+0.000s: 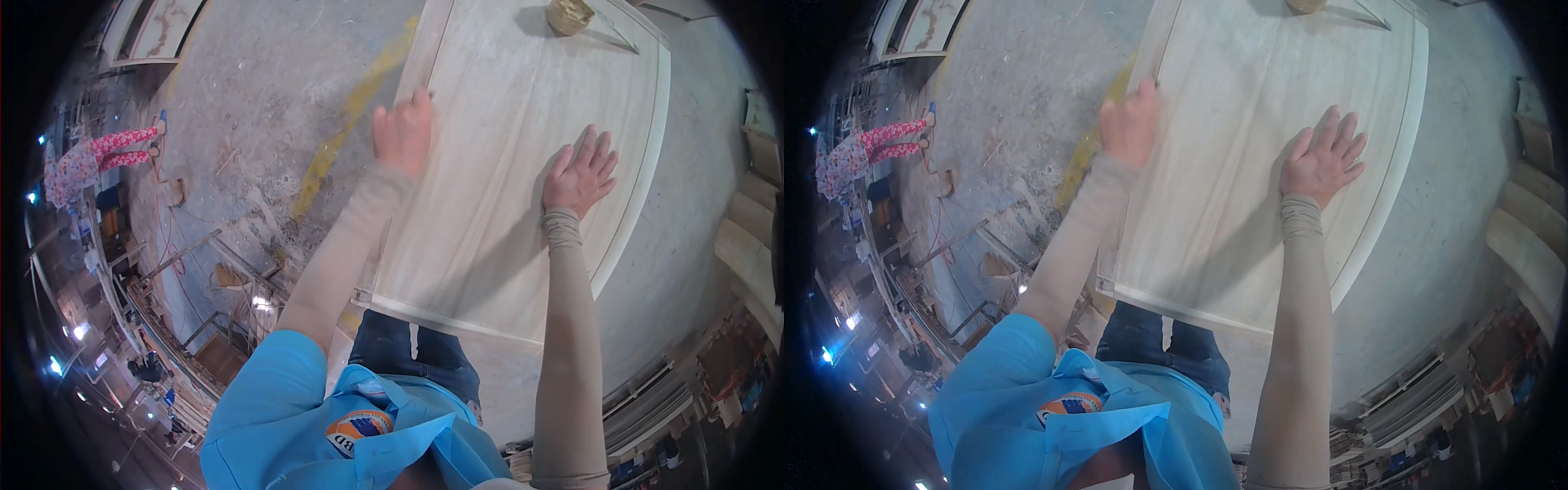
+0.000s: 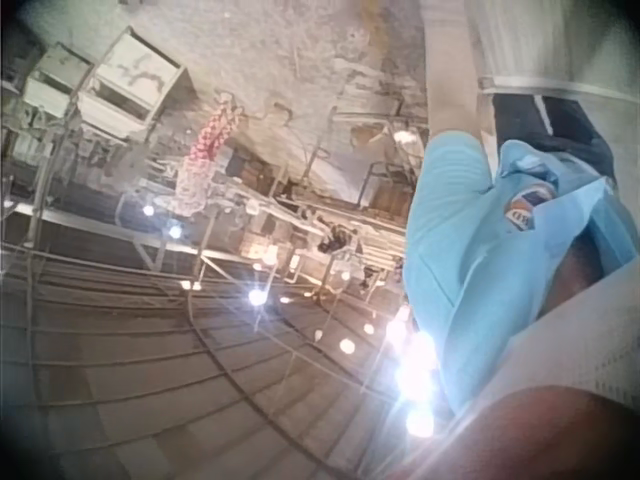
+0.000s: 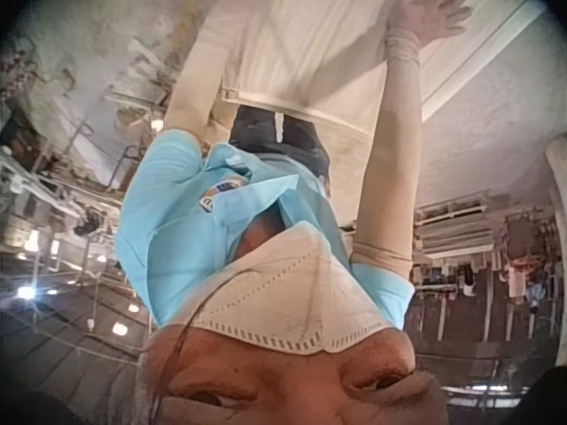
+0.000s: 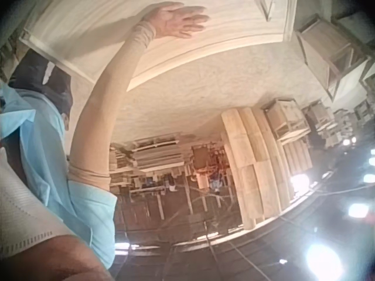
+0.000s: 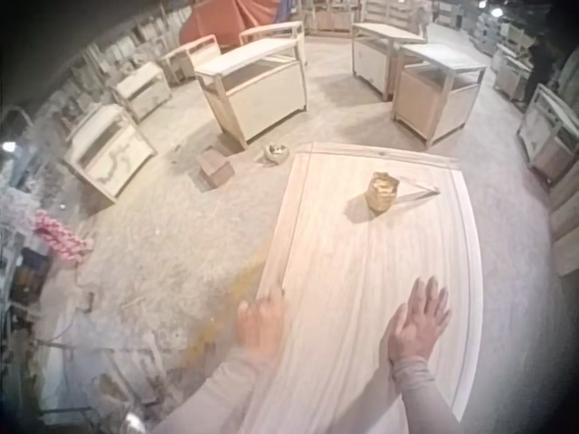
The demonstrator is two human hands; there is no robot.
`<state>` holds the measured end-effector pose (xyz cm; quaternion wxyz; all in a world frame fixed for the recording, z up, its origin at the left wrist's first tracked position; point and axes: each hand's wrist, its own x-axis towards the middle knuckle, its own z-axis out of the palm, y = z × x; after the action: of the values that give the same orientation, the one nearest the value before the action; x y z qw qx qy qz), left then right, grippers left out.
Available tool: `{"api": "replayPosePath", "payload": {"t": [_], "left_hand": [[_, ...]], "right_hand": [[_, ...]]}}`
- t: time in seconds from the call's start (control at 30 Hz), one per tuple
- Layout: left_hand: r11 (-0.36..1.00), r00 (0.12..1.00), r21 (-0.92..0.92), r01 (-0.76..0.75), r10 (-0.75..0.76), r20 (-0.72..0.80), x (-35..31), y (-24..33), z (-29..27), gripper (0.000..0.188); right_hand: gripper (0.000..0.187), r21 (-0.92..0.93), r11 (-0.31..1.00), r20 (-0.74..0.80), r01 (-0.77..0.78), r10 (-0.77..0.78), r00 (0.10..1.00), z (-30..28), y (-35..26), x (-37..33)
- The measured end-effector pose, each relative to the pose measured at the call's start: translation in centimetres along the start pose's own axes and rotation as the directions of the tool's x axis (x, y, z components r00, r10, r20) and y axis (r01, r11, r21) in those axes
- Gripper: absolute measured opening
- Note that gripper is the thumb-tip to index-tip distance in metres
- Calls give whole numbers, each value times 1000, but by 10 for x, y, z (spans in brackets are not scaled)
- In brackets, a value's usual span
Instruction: The person sands the edges and corners of a wooden furniture panel using a sanding block. They work methodically along the perimeter, applying pressure to smooth the wood surface. The person also uses a putty knife to apply a filler substance to the panel's edges.
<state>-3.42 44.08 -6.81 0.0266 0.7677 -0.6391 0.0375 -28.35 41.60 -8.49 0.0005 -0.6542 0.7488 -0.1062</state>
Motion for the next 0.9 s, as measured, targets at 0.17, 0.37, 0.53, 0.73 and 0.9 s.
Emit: {"api": "replayPosePath", "payload": {"t": [0.17,0.37,0.53,0.73,0.9], "left_hand": [[993,986,-108,55,-71,-151,151,-3,40,19],[1000,999,-12,-21,20,-40,58,-1,11,8],[999,999,-2,-34,34,-10,36,-5,11,8],[996,993,-93,13,-23,-112,208,4,35,13],[967,997,-243,77,-81,-9,209,9,37,24]], "right_hand": [[58,31,999,24,40,-41,999,-1,-14,-1],[58,19,1000,39,4,-5,999,-6,-6,1],[60,1,1000,82,-22,22,996,-8,-7,4],[58,40,999,64,5,-8,998,-9,-13,5],[58,15,1000,57,-16,16,998,-5,-6,4]]}}
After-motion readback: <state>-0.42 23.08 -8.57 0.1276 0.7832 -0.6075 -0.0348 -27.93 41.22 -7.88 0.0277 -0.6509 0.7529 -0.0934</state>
